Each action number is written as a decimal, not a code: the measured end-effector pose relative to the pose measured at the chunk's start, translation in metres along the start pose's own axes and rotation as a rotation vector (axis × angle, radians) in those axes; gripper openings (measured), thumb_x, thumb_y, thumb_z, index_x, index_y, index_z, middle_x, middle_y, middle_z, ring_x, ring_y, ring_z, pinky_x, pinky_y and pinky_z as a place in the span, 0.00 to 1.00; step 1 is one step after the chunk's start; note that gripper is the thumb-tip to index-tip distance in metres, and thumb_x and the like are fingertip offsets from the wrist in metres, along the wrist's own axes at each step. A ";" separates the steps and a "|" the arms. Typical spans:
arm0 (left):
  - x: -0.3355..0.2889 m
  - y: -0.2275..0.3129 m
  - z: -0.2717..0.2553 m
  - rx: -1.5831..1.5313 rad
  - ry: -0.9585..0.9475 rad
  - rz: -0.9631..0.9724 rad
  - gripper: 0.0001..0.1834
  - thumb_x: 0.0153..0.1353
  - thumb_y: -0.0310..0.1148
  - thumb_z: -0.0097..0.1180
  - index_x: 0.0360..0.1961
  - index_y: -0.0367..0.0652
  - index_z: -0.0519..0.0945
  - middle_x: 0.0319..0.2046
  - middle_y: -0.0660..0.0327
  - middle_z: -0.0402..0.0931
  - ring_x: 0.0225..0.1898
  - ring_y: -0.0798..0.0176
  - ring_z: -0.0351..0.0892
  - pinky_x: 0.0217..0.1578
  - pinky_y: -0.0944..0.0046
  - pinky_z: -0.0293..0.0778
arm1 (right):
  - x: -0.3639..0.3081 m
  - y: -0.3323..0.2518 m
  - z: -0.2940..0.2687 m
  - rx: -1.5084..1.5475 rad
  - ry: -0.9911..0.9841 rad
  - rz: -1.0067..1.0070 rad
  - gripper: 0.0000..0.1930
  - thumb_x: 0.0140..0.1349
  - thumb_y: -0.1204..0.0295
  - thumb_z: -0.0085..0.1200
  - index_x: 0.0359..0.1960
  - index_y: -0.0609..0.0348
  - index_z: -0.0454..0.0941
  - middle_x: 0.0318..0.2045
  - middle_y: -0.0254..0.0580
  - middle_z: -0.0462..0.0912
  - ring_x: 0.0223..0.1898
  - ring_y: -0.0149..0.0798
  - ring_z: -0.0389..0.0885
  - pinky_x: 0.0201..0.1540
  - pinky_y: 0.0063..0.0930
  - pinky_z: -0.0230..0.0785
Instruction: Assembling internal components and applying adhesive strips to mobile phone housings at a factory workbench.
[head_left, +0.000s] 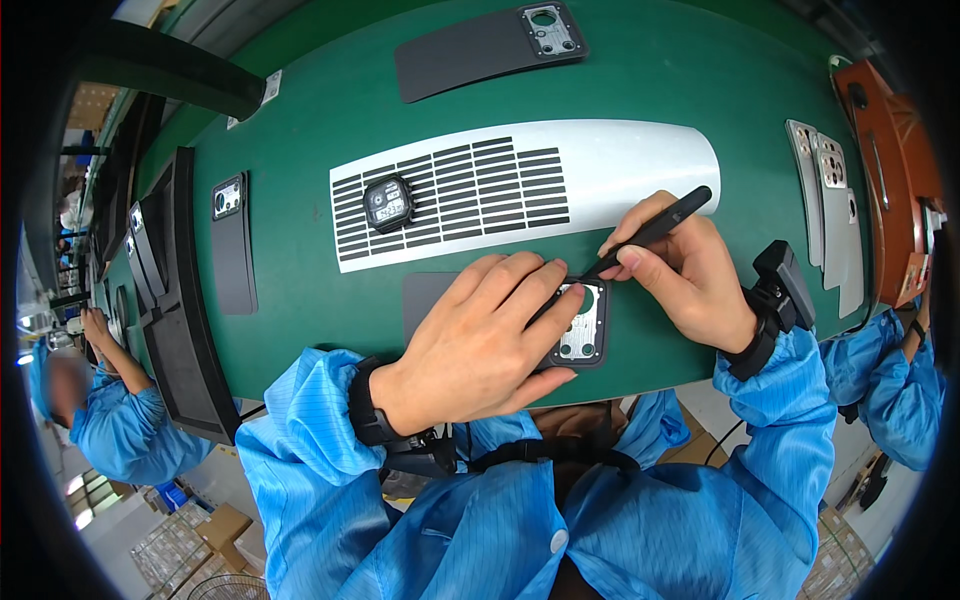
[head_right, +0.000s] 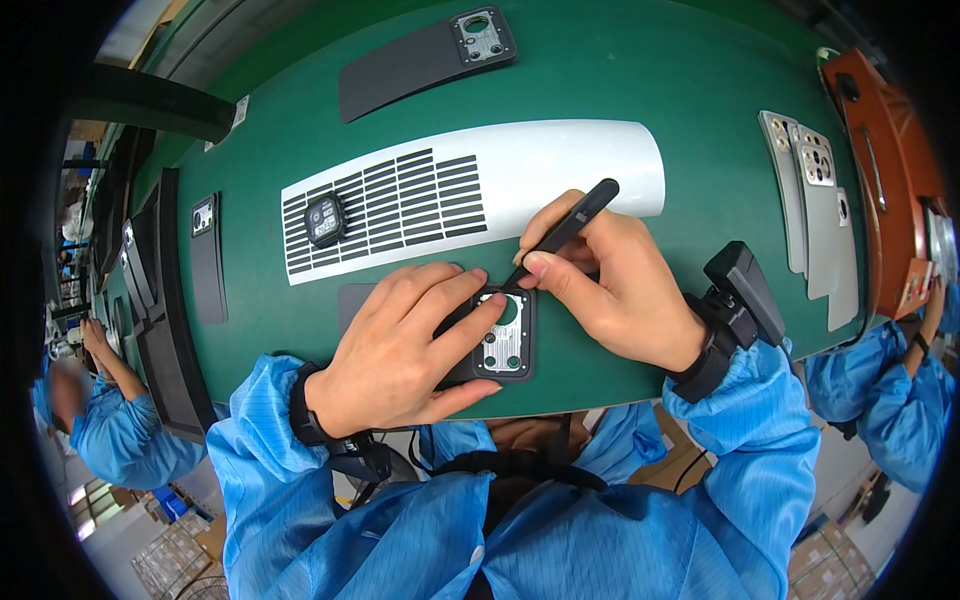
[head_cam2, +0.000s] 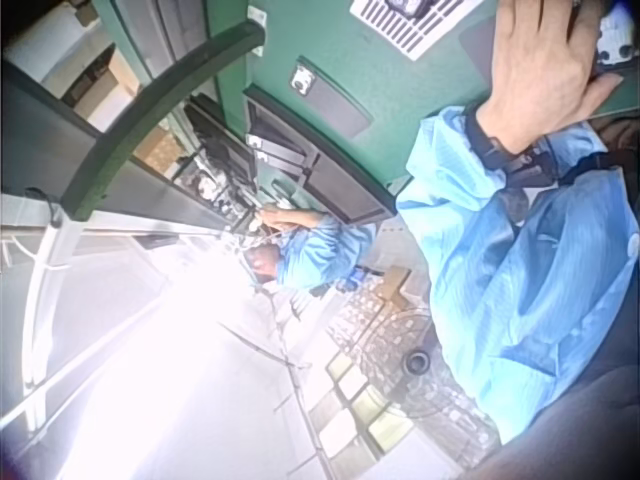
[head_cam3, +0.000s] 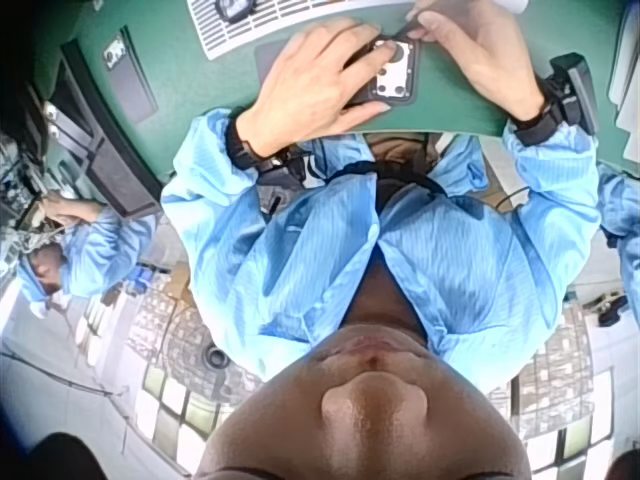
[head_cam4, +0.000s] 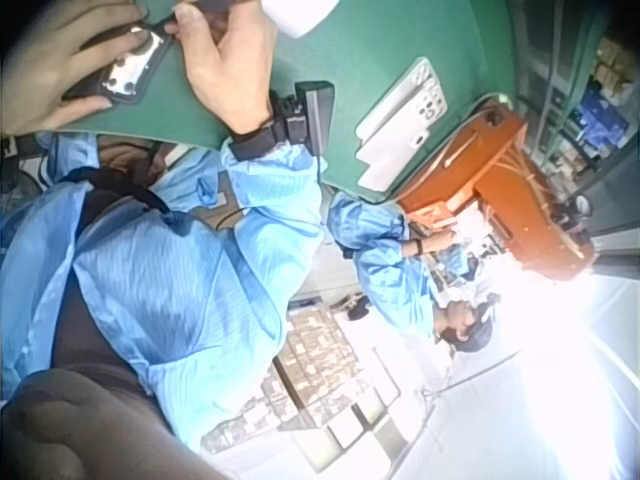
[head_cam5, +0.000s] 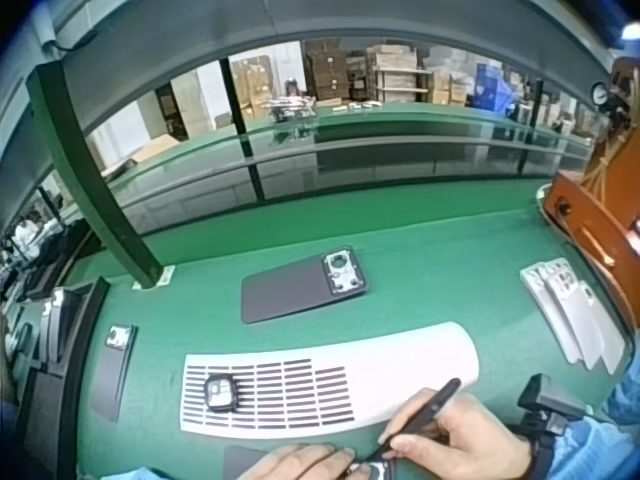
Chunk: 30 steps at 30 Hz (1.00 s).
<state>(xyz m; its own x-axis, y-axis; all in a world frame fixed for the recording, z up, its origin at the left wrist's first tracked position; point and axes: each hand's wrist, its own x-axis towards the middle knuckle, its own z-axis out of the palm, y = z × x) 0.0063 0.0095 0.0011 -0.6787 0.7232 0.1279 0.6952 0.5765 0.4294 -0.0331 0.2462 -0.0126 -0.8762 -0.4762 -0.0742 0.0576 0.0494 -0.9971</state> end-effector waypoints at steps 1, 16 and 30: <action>0.000 0.000 0.000 -0.005 -0.001 -0.002 0.35 0.44 0.45 0.71 0.54 0.38 0.79 0.54 0.51 0.72 0.57 0.48 0.70 0.56 0.50 0.68 | 0.000 0.000 0.000 0.001 0.001 0.001 0.05 0.68 0.80 0.51 0.43 0.67 0.72 0.37 0.42 0.78 0.39 0.32 0.83 0.44 0.26 0.77; 0.000 0.000 0.001 -0.019 0.007 -0.006 0.36 0.45 0.45 0.71 0.55 0.38 0.78 0.54 0.51 0.71 0.58 0.48 0.68 0.54 0.51 0.68 | -0.011 -0.007 -0.002 -0.444 0.075 -0.626 0.10 0.53 0.83 0.61 0.37 0.67 0.77 0.38 0.53 0.82 0.39 0.52 0.85 0.44 0.35 0.78; -0.004 0.000 0.008 0.049 0.092 0.035 0.33 0.47 0.49 0.69 0.50 0.37 0.80 0.55 0.48 0.73 0.54 0.48 0.73 0.52 0.51 0.73 | -0.033 0.000 0.013 -1.153 -0.121 -0.511 0.30 0.40 0.67 0.65 0.50 0.63 0.80 0.26 0.34 0.72 0.23 0.34 0.72 0.28 0.30 0.63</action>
<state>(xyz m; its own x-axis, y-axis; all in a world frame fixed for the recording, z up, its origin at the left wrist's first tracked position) 0.0109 0.0098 -0.0064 -0.6708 0.7067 0.2250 0.7283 0.5705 0.3796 0.0017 0.2504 -0.0106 -0.6228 -0.7408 0.2519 -0.7754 0.5415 -0.3247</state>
